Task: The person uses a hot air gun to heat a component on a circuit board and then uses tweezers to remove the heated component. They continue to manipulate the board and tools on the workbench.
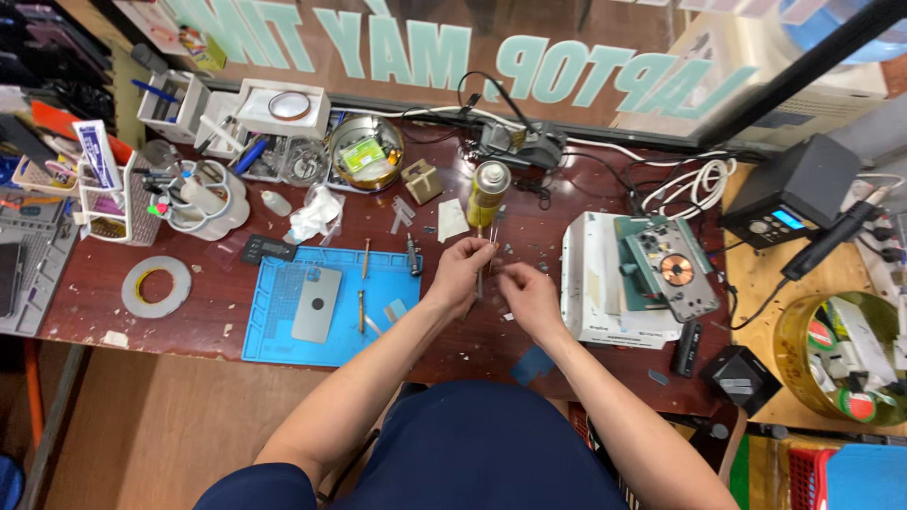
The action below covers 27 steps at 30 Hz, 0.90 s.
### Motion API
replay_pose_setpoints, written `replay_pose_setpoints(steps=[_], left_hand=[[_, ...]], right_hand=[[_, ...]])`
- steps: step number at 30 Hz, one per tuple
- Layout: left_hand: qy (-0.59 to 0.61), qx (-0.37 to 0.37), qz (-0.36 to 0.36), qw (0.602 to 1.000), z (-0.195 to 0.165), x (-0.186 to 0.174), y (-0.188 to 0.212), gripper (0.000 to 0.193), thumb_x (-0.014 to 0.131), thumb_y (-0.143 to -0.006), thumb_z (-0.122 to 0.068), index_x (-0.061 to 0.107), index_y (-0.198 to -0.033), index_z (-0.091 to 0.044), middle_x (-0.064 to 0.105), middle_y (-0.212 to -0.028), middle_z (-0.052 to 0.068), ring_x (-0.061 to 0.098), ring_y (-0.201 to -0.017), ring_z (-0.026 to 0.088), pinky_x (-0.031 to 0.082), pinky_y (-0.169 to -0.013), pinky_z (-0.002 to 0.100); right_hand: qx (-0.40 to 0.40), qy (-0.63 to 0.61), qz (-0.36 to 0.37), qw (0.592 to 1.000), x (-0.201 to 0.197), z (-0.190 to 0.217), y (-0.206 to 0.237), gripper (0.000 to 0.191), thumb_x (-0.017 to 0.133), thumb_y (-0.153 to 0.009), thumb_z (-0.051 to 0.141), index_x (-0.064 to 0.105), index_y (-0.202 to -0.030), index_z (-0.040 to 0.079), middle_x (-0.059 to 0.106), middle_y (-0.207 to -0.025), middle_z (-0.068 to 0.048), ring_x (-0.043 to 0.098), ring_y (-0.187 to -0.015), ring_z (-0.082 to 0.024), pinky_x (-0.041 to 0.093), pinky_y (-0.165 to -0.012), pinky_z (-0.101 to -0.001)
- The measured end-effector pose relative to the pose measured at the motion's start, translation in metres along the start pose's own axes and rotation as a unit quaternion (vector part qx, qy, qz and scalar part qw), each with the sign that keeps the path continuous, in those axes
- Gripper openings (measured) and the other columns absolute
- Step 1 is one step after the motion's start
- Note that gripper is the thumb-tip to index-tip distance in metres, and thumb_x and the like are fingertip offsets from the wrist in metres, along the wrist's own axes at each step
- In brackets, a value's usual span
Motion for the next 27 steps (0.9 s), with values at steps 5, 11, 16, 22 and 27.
replay_pose_setpoints(steps=[5, 11, 16, 22, 27], left_hand=[[-0.140, 0.061, -0.023, 0.988, 0.021, 0.025, 0.000, 0.017, 0.069, -0.095, -0.013, 0.066, -0.104, 0.001, 0.067, -0.090, 0.004, 0.063, -0.079, 0.011, 0.055, -0.069, 0.027], [-0.197, 0.101, -0.009, 0.975, 0.025, 0.048, 0.011, 0.017, 0.072, -0.093, -0.012, 0.070, -0.102, 0.003, 0.071, -0.092, 0.006, 0.066, -0.082, 0.010, 0.056, -0.072, 0.026], [-0.281, 0.094, -0.040, 0.954, 0.028, 0.059, 0.015, 0.015, 0.067, -0.093, -0.008, 0.072, -0.103, 0.002, 0.071, -0.086, 0.006, 0.065, -0.074, 0.011, 0.055, -0.064, 0.027], [-0.397, 0.204, -0.029, 0.894, 0.008, 0.057, 0.025, 0.016, 0.059, -0.097, -0.003, 0.062, -0.112, -0.002, 0.073, -0.094, 0.010, 0.071, -0.086, 0.019, 0.056, -0.072, 0.034], [-0.456, 0.223, -0.066, 0.859, -0.003, 0.058, 0.040, 0.033, 0.064, -0.091, -0.005, 0.053, -0.122, -0.004, 0.076, -0.105, 0.013, 0.075, -0.097, 0.026, 0.057, -0.081, 0.037]], right_hand=[[-0.100, -0.018, -0.040, 0.994, -0.029, 0.020, 0.017, 0.021, 0.064, -0.100, 0.013, 0.066, -0.118, 0.001, 0.074, -0.100, -0.005, 0.068, -0.087, -0.008, 0.055, -0.073, -0.0255], [-0.166, 0.082, -0.089, 0.979, -0.042, 0.023, 0.031, 0.022, 0.072, -0.092, 0.007, 0.063, -0.110, -0.001, 0.073, -0.092, -0.007, 0.070, -0.084, -0.012, 0.057, -0.075, -0.0289], [-0.148, 0.051, -0.111, 0.982, -0.052, 0.011, 0.027, 0.012, 0.066, -0.097, 0.006, 0.062, -0.104, -0.002, 0.074, -0.087, -0.006, 0.071, -0.080, -0.011, 0.058, -0.069, -0.0259], [-0.082, -0.065, -0.017, 0.994, -0.085, 0.007, 0.021, 0.023, 0.058, -0.098, 0.009, 0.067, -0.118, 0.004, 0.063, -0.081, -0.001, 0.053, -0.061, -0.004, 0.043, -0.052, -0.0220], [-0.072, -0.056, 0.030, 0.995, -0.092, 0.022, 0.027, 0.027, 0.053, -0.104, 0.016, 0.065, -0.127, 0.006, 0.063, -0.079, -0.001, 0.043, -0.054, -0.001, 0.034, -0.047, -0.0195]])
Point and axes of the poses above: each hand's wrist, its own y-axis away from the middle knuckle, its own x-axis out of the palm, z = x × y, the point moved 4 cm from there along -y, towards the middle knuckle
